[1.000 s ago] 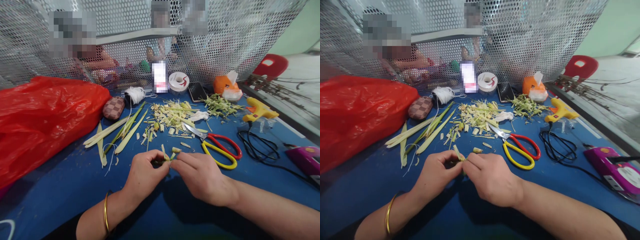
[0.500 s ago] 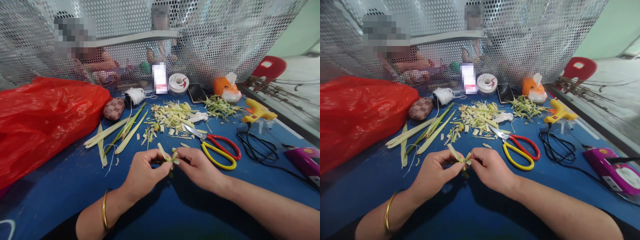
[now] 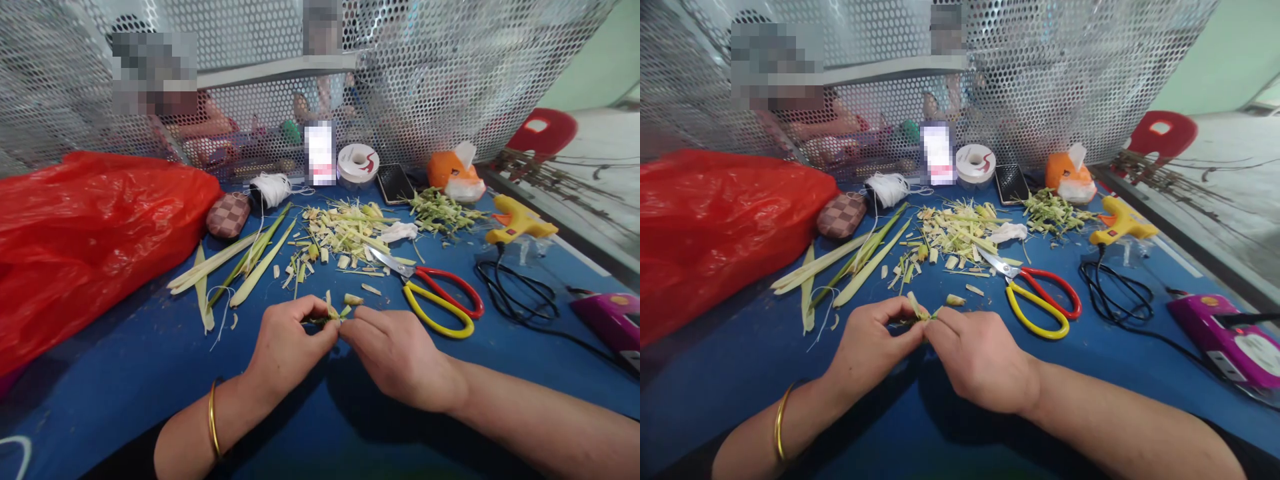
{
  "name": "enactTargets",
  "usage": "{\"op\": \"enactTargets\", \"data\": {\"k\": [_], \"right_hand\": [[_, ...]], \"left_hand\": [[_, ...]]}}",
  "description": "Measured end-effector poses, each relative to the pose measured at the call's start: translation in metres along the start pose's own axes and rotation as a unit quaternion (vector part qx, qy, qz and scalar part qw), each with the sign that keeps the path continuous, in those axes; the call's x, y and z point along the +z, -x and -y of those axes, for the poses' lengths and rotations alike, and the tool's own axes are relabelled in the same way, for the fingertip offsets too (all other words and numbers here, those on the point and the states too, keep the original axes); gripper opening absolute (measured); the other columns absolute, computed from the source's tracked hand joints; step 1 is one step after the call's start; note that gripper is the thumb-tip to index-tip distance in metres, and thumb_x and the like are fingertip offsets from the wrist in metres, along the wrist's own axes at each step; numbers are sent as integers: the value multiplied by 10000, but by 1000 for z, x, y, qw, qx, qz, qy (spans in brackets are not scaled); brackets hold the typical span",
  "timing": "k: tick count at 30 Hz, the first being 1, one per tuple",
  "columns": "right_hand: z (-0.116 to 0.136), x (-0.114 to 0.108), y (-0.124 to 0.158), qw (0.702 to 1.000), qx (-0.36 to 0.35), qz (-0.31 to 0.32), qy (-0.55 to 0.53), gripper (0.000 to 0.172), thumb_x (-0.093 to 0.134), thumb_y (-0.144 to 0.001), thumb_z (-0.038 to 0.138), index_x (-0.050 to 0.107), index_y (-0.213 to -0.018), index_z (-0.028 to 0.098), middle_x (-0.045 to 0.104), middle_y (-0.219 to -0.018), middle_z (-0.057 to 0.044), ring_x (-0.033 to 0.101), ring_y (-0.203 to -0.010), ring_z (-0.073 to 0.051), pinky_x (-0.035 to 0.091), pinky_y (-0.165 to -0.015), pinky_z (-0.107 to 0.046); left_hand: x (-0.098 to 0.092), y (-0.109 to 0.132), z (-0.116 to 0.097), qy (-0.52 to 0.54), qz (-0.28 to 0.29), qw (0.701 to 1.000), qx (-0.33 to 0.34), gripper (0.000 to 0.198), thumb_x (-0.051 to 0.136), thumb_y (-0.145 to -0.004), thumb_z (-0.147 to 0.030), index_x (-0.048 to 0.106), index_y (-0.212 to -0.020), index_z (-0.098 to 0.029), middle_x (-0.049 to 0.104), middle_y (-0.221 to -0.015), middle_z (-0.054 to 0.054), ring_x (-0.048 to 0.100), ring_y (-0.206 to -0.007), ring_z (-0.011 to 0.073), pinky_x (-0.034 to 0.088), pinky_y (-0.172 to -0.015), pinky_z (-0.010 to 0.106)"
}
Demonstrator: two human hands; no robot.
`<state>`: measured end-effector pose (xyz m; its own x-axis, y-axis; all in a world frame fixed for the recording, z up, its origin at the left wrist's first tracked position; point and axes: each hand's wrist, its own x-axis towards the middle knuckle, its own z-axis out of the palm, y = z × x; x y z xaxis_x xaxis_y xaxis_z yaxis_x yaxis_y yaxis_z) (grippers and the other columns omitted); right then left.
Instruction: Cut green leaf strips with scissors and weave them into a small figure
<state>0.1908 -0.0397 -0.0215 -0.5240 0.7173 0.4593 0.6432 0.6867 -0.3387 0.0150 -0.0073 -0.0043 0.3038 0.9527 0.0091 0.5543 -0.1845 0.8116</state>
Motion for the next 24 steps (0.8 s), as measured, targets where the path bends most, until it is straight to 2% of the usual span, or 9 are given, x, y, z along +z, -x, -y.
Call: {"op": "enactTargets", "data": {"k": [4,7,10,12,14,16,18,22,24], "right_hand": [[-5,-7,-3,993,42,-29,-107,206,406,-897,74,570,-811,164,517,-674,-9,447,-584,-131,318,-527,-249],[-11,-7,-7,967,115,-53,-222,164,477,-896,113,575,-781,177,560,-700,-7,510,-657,-125,380,-601,-233],[-15,-1,-10,898,250,-44,-358,153,576,-860,207,570,-709,184,578,-651,12,516,-604,-114,393,-566,-223],[-16,2,-12,837,321,-24,-442,166,616,-825,264,564,-691,181,584,-619,20,507,-566,-110,391,-537,-222],[-15,5,-12,806,356,-9,-473,186,629,-805,296,561,-681,176,563,-593,29,474,-533,-101,366,-506,-218],[-12,6,-11,817,364,-13,-448,209,614,-816,306,552,-663,177,510,-562,45,424,-508,-91,327,-476,-211],[-8,7,-9,856,341,-28,-387,224,576,-851,282,545,-653,181,481,-561,47,414,-514,-91,322,-476,-209],[0,8,-3,953,200,-55,-221,183,501,-920,190,600,-767,172,567,-674,0,518,-613,-114,390,-574,-222],[3,8,0,983,123,-55,-125,190,461,-943,162,626,-848,159,581,-699,-21,529,-606,-124,379,-559,-233]], "left_hand": [[-1,0,-3,-1,54,998,31,124,602,-703,-114,701,-679,-186,683,-630,-42,604,-603,112,438,-598,214],[-2,1,-7,47,99,993,33,121,611,-709,-110,703,-671,-180,685,-624,-39,601,-593,105,449,-592,200],[-3,1,-9,96,117,988,28,100,626,-720,-122,696,-674,-176,700,-645,-29,620,-611,109,477,-609,194],[-4,1,-9,122,99,987,23,88,627,-734,-137,696,-701,-178,713,-671,-22,638,-632,114,495,-628,196],[-4,-1,-9,135,63,989,22,74,631,-741,-149,693,-716,-181,719,-692,-18,647,-648,116,505,-639,198],[-4,-2,-7,126,21,992,20,62,640,-738,-153,689,-713,-183,717,-699,-18,647,-651,115,505,-637,196],[-4,-2,-6,100,-19,995,18,58,645,-735,-159,687,-703,-182,712,-692,-17,643,-647,119,502,-627,200],[-2,-3,-2,51,-68,996,8,63,639,-747,-186,683,-702,-179,707,-682,-11,646,-651,137,499,-633,227],[0,-3,-1,37,-68,997,-1,59,644,-752,-201,685,-715,-181,711,-695,-9,651,-664,144,499,-644,235]]}}
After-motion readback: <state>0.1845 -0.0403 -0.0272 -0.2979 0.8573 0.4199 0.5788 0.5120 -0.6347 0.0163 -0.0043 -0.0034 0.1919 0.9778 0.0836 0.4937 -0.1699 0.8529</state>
